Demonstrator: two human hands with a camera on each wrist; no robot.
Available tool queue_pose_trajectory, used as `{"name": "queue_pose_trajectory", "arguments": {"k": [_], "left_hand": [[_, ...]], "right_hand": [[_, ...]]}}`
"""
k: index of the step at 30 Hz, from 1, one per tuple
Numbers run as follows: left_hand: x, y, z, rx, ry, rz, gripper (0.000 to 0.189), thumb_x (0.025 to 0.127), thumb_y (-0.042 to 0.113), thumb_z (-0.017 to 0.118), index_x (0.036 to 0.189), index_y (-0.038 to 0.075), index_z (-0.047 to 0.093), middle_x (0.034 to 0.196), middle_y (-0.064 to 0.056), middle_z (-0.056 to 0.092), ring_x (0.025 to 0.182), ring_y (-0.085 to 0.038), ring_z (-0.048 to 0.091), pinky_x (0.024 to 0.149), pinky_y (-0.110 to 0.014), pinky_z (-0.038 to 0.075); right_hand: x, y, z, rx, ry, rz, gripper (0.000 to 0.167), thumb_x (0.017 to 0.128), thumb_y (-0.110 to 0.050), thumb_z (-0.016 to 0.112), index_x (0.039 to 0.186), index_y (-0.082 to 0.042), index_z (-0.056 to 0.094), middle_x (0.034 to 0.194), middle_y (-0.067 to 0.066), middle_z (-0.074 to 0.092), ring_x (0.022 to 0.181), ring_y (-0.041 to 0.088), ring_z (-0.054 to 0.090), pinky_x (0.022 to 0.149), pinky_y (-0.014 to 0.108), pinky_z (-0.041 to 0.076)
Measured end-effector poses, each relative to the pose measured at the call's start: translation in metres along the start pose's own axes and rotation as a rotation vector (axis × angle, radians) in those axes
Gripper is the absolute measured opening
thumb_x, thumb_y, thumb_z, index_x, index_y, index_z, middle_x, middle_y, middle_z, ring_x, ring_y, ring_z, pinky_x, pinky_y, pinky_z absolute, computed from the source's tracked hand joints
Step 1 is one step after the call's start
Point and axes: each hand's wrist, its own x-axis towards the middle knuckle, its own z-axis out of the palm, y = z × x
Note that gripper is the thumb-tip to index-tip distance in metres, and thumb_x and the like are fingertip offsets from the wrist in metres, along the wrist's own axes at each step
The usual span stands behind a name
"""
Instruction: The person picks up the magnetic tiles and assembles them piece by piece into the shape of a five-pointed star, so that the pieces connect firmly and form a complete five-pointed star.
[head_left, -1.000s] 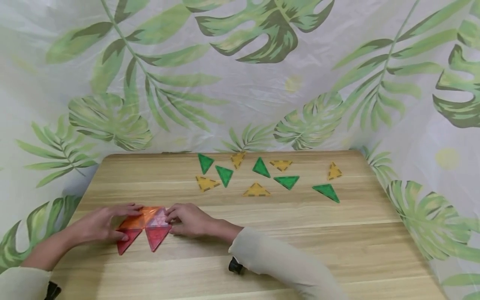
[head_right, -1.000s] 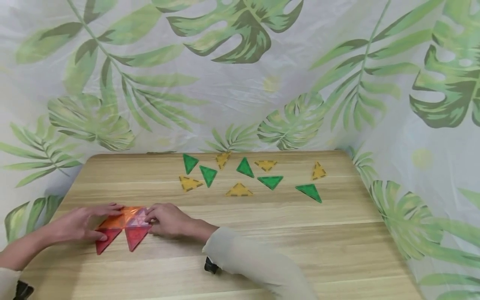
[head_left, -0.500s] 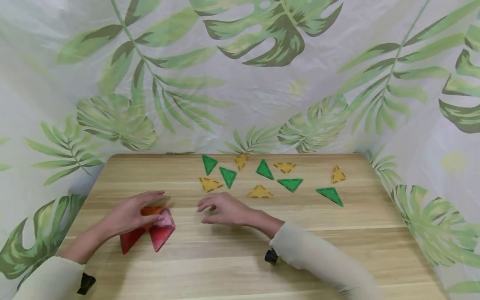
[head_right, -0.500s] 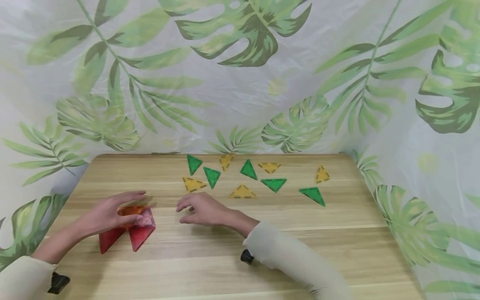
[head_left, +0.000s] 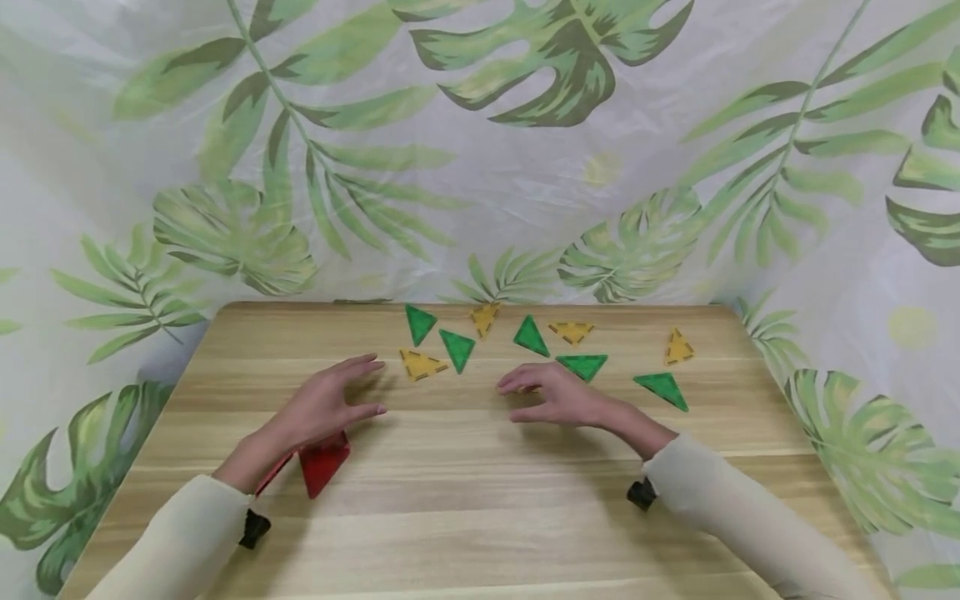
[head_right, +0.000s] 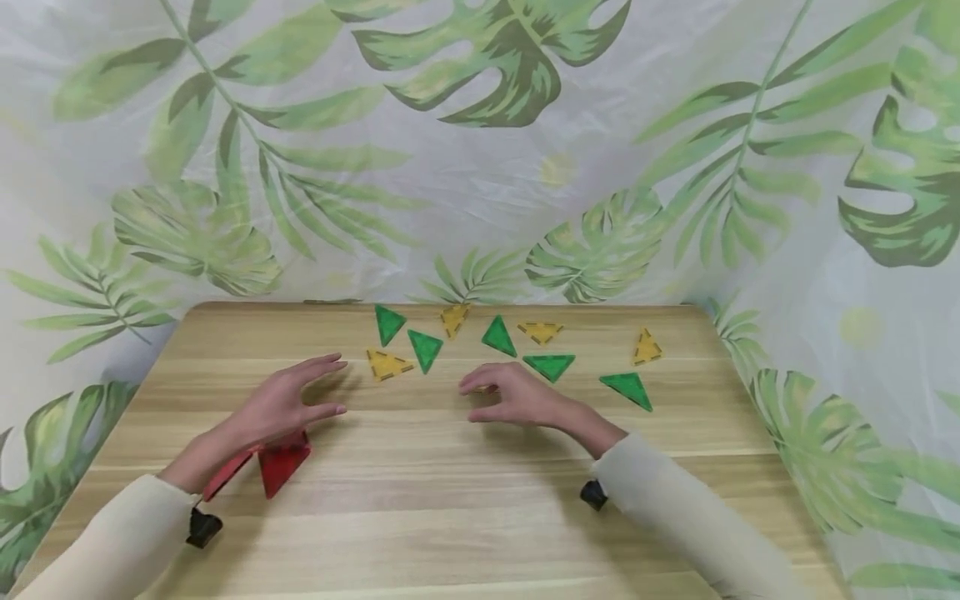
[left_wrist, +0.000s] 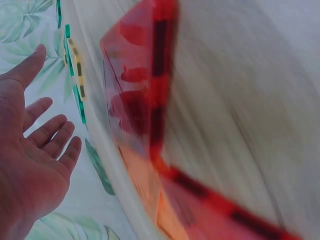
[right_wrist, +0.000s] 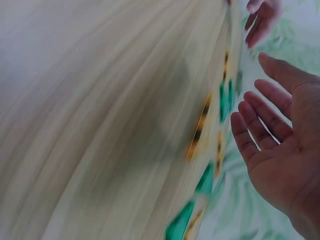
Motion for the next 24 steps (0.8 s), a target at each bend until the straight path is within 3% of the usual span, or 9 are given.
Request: {"name": "queue_pose_trajectory", "arguments": {"k": [9,13,20,24], "left_hand": [[0.021,0.002,0.014,-0.019,0.022,-0.054,0.082,0.09,0.033,0.087,0.154,-0.003,0.05,0.161,-0.028,0.044,0.144,-0.051,0.045,0.116,-0.065,0.04],[0.027,0.003,0.019,-0.032,0.026,-0.088,0.085,0.09,0.034,0.088,0.156,-0.002,0.047,0.163,-0.027,0.042,0.146,-0.05,0.043,0.119,-0.064,0.037],[0.038,0.005,0.025,-0.044,0.035,-0.121,0.092,0.087,0.033,0.09,0.158,-0.003,0.043,0.164,-0.025,0.041,0.149,-0.046,0.041,0.123,-0.059,0.034],[0.044,0.006,0.029,-0.037,0.028,-0.138,0.093,0.087,0.037,0.09,0.158,-0.003,0.044,0.164,-0.025,0.041,0.15,-0.046,0.04,0.122,-0.06,0.035]], "right_hand": [[-0.063,0.036,-0.044,-0.061,0.093,0.135,0.043,0.089,-0.015,0.087,0.129,-0.003,0.075,0.136,0.011,0.071,0.13,0.035,0.064,0.106,0.056,0.053],[-0.088,0.051,-0.06,-0.105,0.133,0.167,0.045,0.086,-0.011,0.089,0.129,-0.004,0.075,0.137,0.012,0.07,0.129,0.038,0.064,0.104,0.06,0.052],[-0.124,0.073,-0.085,-0.159,0.174,0.23,0.048,0.087,-0.016,0.09,0.13,-0.004,0.074,0.139,0.012,0.069,0.129,0.041,0.063,0.1,0.063,0.052],[-0.14,0.08,-0.094,-0.162,0.183,0.306,0.05,0.087,-0.016,0.09,0.131,-0.003,0.073,0.139,0.014,0.069,0.128,0.043,0.062,0.1,0.065,0.052]]}}
